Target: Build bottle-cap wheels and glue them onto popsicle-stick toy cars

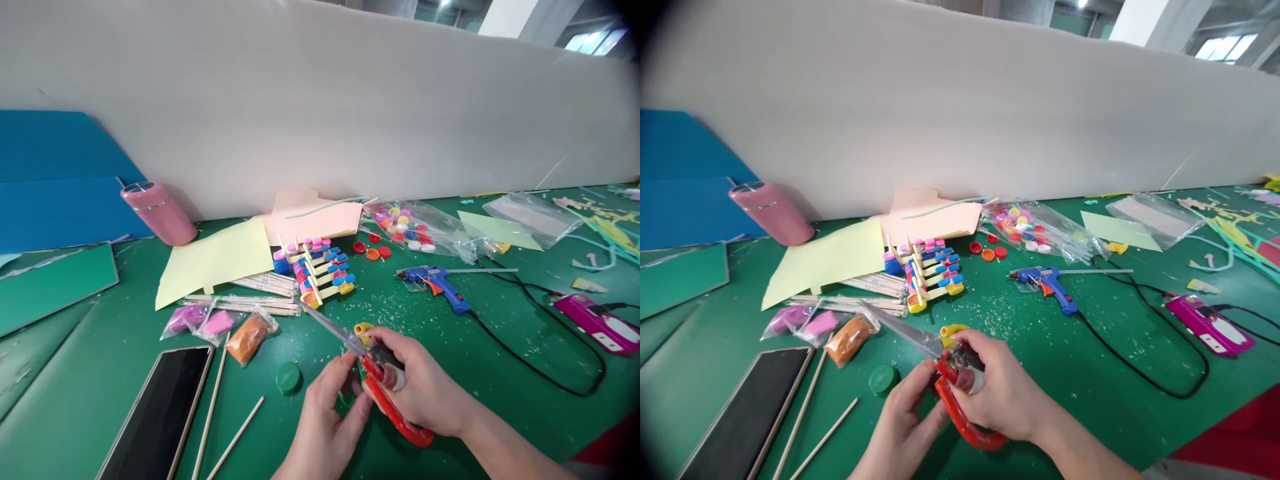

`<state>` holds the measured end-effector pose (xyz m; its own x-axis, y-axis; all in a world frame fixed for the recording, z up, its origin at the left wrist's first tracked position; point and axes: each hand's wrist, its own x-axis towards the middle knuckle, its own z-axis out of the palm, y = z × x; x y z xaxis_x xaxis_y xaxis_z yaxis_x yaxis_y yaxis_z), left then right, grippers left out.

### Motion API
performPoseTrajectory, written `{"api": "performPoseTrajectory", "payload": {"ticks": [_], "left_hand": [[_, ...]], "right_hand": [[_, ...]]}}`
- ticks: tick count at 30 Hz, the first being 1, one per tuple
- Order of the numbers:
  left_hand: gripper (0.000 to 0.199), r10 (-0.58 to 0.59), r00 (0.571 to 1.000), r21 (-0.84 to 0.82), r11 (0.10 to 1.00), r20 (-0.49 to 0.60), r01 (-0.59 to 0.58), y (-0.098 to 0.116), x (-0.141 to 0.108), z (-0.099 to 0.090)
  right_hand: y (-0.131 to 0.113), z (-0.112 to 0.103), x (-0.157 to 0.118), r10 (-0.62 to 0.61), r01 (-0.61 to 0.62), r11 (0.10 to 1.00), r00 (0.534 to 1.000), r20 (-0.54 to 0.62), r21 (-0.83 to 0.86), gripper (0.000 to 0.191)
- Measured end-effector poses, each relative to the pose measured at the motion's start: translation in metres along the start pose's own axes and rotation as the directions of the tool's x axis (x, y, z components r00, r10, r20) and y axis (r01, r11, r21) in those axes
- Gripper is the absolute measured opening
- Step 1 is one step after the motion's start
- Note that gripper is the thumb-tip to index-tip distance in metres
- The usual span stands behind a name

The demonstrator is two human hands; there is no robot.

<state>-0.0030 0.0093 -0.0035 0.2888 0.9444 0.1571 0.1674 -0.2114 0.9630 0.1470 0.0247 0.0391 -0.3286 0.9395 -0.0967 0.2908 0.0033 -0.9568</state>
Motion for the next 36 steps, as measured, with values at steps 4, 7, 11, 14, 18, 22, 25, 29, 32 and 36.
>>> {"api": "performPoseTrajectory", "payload": {"ticks": [4, 7, 11, 14, 18, 22, 25, 29, 32, 36], "left_hand": [[0.033, -0.232, 0.972, -0.226, 0.950, -0.047, 0.216, 0.004, 0.005, -0.003], [0.031, -0.386, 0.913, -0.460, 0.839, -0.128, 0.290, 0.006, 0.009, -0.007], [0.027, -0.460, 0.857, -0.608, 0.756, -0.230, 0.243, 0.010, 0.014, -0.011], [0.026, -0.477, 0.833, -0.630, 0.746, -0.280, 0.216, 0.013, 0.016, -0.012], [0.026, -0.473, 0.832, -0.637, 0.744, -0.290, 0.201, 0.012, 0.015, -0.014], [0.029, -0.471, 0.835, -0.637, 0.744, -0.285, 0.202, 0.010, 0.015, -0.015], [0.030, -0.464, 0.832, -0.618, 0.761, -0.305, 0.199, 0.009, 0.014, -0.014], [0.029, -0.441, 0.832, -0.574, 0.797, -0.338, 0.189, 0.010, 0.013, -0.011], [0.026, -0.425, 0.836, -0.537, 0.821, -0.348, 0.194, 0.011, 0.013, -0.010], [0.020, -0.401, 0.835, -0.465, 0.861, -0.376, 0.205, 0.012, 0.013, -0.010]], "right_hand": [[-0.005, 0.000, -0.001, 0.010, -0.009, 1.000, 1.000, -0.011, 0.025, 0.019], [-0.003, -0.004, -0.001, 0.002, -0.004, 1.000, 0.996, -0.084, -0.028, 0.021], [0.008, -0.012, -0.008, -0.047, 0.002, 0.961, 0.987, -0.155, -0.275, 0.031], [0.018, -0.015, -0.018, -0.074, -0.002, 0.869, 0.988, -0.135, -0.495, 0.037], [0.027, -0.019, -0.030, -0.110, 0.013, 0.723, 0.989, -0.096, -0.691, 0.041], [0.030, -0.023, -0.032, -0.124, 0.026, 0.667, 0.989, -0.077, -0.745, 0.042], [0.028, -0.028, -0.032, -0.126, 0.032, 0.654, 0.990, -0.067, -0.756, 0.043], [0.025, -0.033, -0.030, -0.111, 0.030, 0.671, 0.992, -0.060, -0.741, 0.042], [0.025, -0.034, -0.030, -0.104, 0.025, 0.680, 0.993, -0.063, -0.733, 0.040], [0.024, -0.031, -0.029, -0.089, 0.016, 0.687, 0.994, -0.062, -0.726, 0.040]]}}
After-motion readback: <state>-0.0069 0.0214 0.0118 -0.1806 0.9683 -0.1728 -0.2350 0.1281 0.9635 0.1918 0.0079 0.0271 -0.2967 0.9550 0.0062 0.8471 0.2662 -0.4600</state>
